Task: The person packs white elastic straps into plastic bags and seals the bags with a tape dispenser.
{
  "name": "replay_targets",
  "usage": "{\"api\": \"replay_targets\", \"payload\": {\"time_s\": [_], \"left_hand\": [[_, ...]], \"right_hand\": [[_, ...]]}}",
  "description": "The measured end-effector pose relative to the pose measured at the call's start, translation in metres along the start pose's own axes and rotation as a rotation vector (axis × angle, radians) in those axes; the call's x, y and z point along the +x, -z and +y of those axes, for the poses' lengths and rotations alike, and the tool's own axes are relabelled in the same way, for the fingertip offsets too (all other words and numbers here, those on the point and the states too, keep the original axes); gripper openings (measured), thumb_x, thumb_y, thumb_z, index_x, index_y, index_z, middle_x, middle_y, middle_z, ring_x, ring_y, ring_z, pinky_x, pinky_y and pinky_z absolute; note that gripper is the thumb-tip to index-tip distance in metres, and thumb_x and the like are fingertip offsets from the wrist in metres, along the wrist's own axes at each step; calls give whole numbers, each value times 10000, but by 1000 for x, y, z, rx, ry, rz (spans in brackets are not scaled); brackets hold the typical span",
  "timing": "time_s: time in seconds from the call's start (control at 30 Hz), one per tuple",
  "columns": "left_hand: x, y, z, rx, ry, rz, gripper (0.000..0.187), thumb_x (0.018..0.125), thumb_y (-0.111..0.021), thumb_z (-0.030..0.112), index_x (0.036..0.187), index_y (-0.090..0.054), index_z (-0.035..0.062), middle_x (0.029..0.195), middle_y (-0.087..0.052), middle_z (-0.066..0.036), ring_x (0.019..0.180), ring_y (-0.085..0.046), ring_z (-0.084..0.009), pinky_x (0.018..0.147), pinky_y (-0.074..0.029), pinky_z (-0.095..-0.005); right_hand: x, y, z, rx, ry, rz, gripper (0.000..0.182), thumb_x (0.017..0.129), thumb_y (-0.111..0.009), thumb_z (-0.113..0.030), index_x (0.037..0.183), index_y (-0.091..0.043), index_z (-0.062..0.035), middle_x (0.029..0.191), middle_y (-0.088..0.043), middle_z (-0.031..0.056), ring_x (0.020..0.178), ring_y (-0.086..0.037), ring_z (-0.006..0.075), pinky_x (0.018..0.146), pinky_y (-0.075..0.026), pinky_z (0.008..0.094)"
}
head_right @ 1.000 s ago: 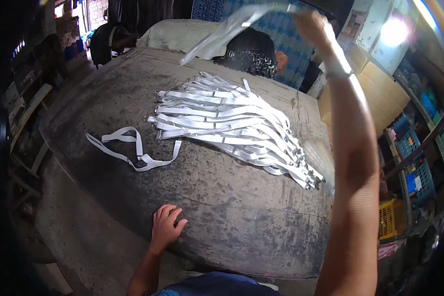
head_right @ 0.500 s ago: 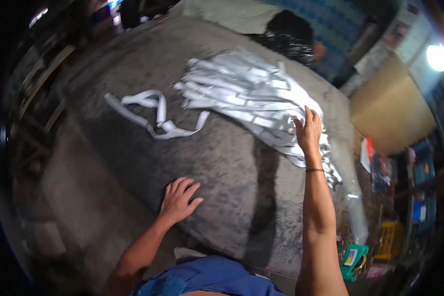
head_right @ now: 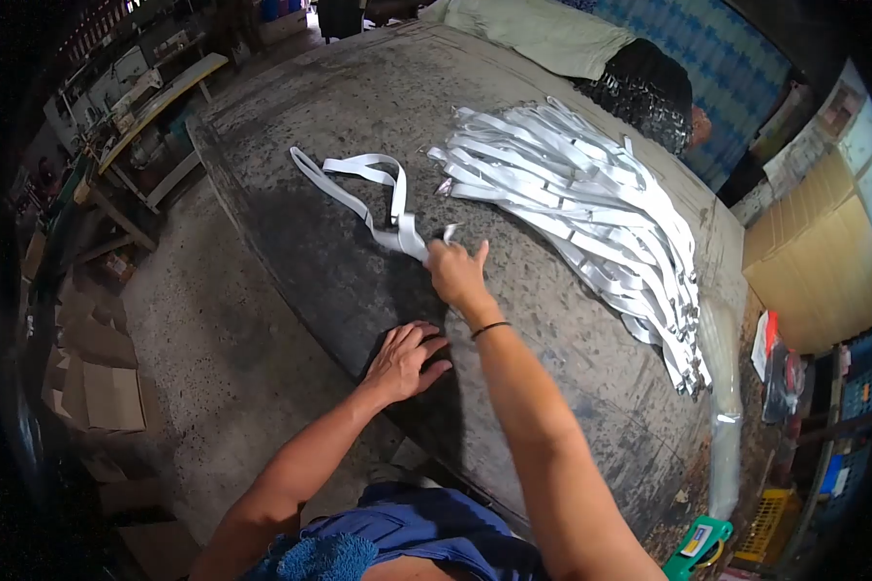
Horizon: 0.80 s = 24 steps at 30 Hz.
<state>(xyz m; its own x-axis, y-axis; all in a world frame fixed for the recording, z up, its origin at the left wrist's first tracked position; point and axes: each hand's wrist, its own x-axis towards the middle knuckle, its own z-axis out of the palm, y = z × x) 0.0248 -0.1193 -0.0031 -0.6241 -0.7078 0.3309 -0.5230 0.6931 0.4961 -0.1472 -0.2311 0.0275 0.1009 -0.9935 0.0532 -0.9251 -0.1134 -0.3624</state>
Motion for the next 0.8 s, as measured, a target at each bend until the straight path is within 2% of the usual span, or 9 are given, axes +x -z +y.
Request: {"api": "replay_targets", "payload": {"time_s": [0.1,0.2,0.27,0.37,0.43,0.53,0.73,0.77,0.8], "left_hand": [[1,-7,9,23,-153,6,447,861,-719,346,1211,-627,85,1266,-547,-118,1281,-446,-332,1060,-362,-473],[21,-18,64,-132,-511,-245,590,901,-640,456,1363,-518,110,1460,-428,-159,1408,-320,-387,1131,-273,-555],[38,-64,112,-152,-696,-302,687,928,-542,555,1459,-428,133,1572,-304,-158,1478,-214,-372,1177,-201,-550],[69,-109,122,-102,-674,-354,748,932,-470,624,1511,-363,163,1600,-268,-147,1501,-168,-352,1192,-180,-531],[114,-106,95,71,-511,-459,721,927,-457,646,1461,-429,162,1557,-336,-147,1478,-227,-344,1182,-190,-548],[145,-31,-27,332,-56,-24,619,861,-610,568,1313,-554,148,1294,-556,-110,1231,-495,-313,1014,-393,-542],[7,216,-195,644,1268,136,545,926,-537,580,1291,-632,187,1526,-396,-150,1411,-367,-357,1146,-274,-580],[-72,209,-330,901,1109,245,457,950,-554,481,1253,-663,156,1360,-569,-138,1306,-489,-319,1093,-354,-546],[-134,229,-390,474,1005,449,369,967,-549,386,1083,-713,77,1068,-683,-117,1030,-613,-272,919,-465,-459]], "right_hand": [[-1,76,-3,118,140,275,228,928,-621,-278,989,-609,-59,921,-675,167,941,-645,385,1010,-228,729],[-28,195,-45,646,168,273,286,969,-631,-307,991,-612,-23,825,-672,108,811,-658,210,845,-496,404],[-42,248,-48,817,362,305,261,967,-647,-265,1028,-626,-11,800,-660,73,758,-638,128,719,-505,273],[-97,314,-54,678,393,691,230,957,-655,-220,1050,-625,-13,778,-634,61,709,-621,126,695,-493,262],[-153,361,-41,557,390,881,225,959,-652,-232,1022,-612,-19,767,-618,55,693,-599,124,674,-483,259],[-245,413,-17,418,336,1092,227,963,-647,-249,981,-594,-29,751,-593,48,669,-566,121,644,-468,254],[-384,419,6,328,229,1298,258,969,-638,-282,897,-557,-48,719,-543,32,620,-500,114,582,-439,244],[-393,414,6,330,214,1309,266,970,-636,-288,884,-551,-51,714,-535,29,612,-488,113,571,-434,243],[-396,410,5,336,197,1314,275,972,-634,-294,870,-544,-54,708,-527,27,604,-477,112,561,-429,241]]}}
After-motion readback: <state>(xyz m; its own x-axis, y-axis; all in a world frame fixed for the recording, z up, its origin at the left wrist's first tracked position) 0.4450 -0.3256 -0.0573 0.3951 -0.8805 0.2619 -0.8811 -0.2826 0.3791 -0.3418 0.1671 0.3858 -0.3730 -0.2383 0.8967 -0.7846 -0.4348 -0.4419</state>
